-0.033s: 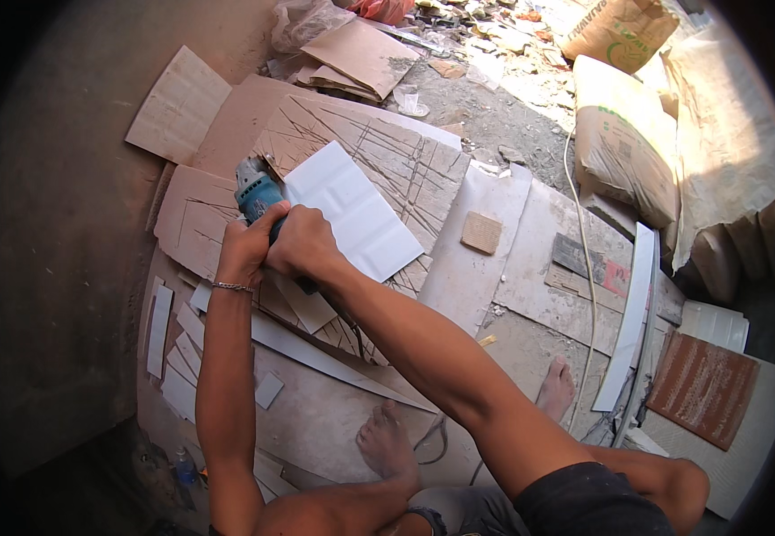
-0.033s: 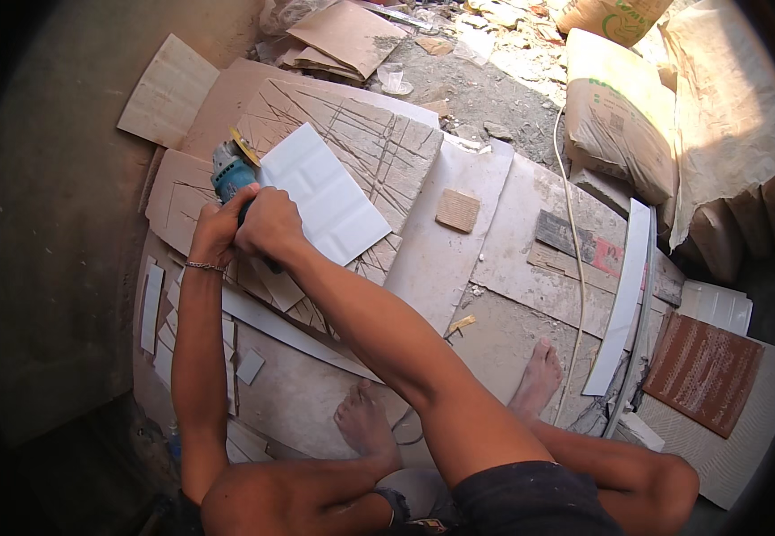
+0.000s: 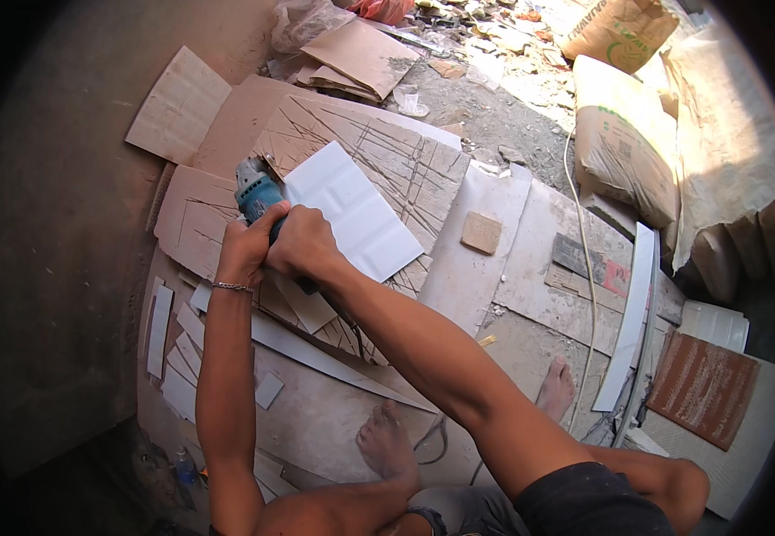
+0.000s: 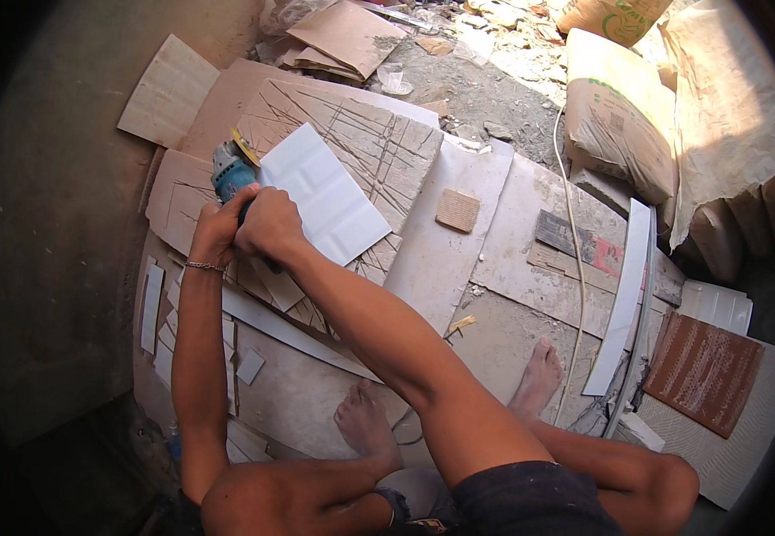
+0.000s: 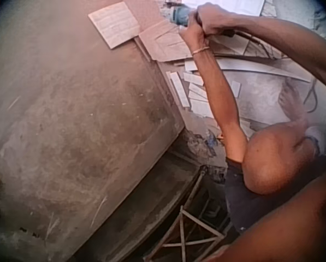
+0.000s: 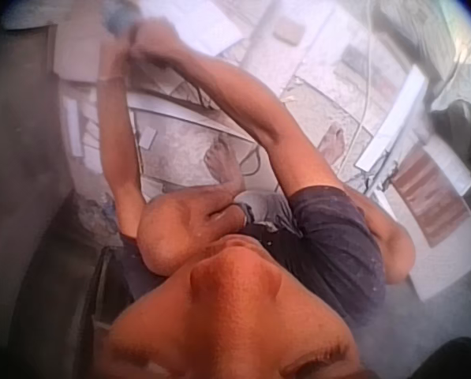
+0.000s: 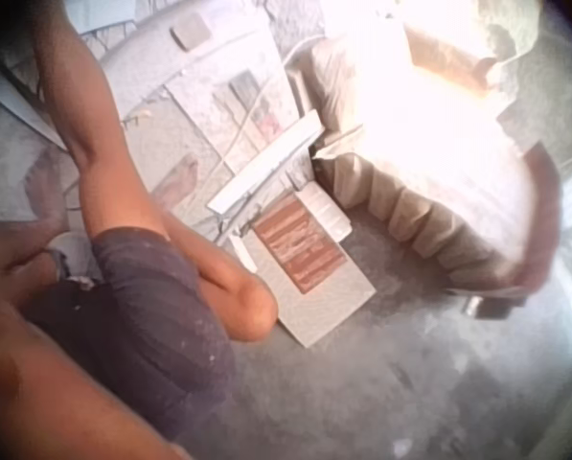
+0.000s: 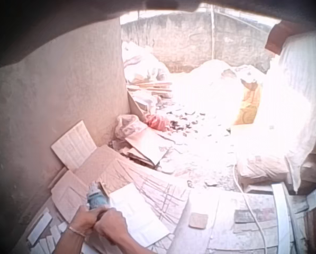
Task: The person uses an angle grinder to cut a white rectangular tile into smaller pieces while sitting on the floor. After cutting, the person stands up, gathers the cut pieces, and walks through a construction site to hand them to a coworker.
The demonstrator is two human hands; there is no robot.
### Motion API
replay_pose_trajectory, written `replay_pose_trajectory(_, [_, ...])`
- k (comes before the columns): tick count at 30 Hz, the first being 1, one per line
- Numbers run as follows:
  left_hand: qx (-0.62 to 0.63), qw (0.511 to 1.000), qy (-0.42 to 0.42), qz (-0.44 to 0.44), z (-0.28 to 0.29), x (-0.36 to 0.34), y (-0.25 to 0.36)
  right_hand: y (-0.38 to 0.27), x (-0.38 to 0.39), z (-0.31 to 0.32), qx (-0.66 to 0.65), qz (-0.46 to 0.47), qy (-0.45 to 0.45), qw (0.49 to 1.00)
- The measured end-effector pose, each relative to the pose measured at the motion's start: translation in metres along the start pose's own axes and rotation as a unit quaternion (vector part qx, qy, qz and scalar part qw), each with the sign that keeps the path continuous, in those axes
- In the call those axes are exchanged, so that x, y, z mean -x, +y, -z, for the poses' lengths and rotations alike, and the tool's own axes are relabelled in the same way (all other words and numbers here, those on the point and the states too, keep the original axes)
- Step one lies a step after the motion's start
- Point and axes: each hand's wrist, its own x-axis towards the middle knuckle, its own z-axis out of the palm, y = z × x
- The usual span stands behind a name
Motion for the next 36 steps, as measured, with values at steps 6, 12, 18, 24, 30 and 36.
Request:
replay_pose_trajectory(6, [0.009, 1.000, -0.003, -0.011, -0.002, -0.007, 0.000, -0.002, -0.006, 0.002, 0.003, -0.004, 0.006, 1.000])
replay_pose_trajectory(12, [0.009, 1.000, -0.001, -0.002, -0.001, -0.008, 0.000, -0.002, -0.006, 0.004, 0.000, -0.010, -0.005, 1.000])
replay_pose_trajectory(18, [0.000, 1.000, 0.006, -0.002, -0.003, -0.008, 0.001, -0.003, -0.005, 0.006, 0.002, -0.015, -0.008, 1.000])
replay_pose_trajectory(24, [0.001, 1.000, 0.002, -0.010, -0.001, -0.011, -0.003, -0.003, -0.003, 0.006, -0.001, -0.014, -0.005, 1.000])
replay_pose_trajectory(30, [0.005, 1.000, -0.003, -0.009, -0.002, -0.008, -0.002, -0.002, -0.002, 0.006, -0.007, -0.018, -0.004, 1.000])
replay_pose_trajectory(36, [0.017, 1.000, -0.004, -0.012, -0.004, -0.004, -0.002, -0.001, -0.003, 0.004, -0.003, -0.015, -0.003, 1.000])
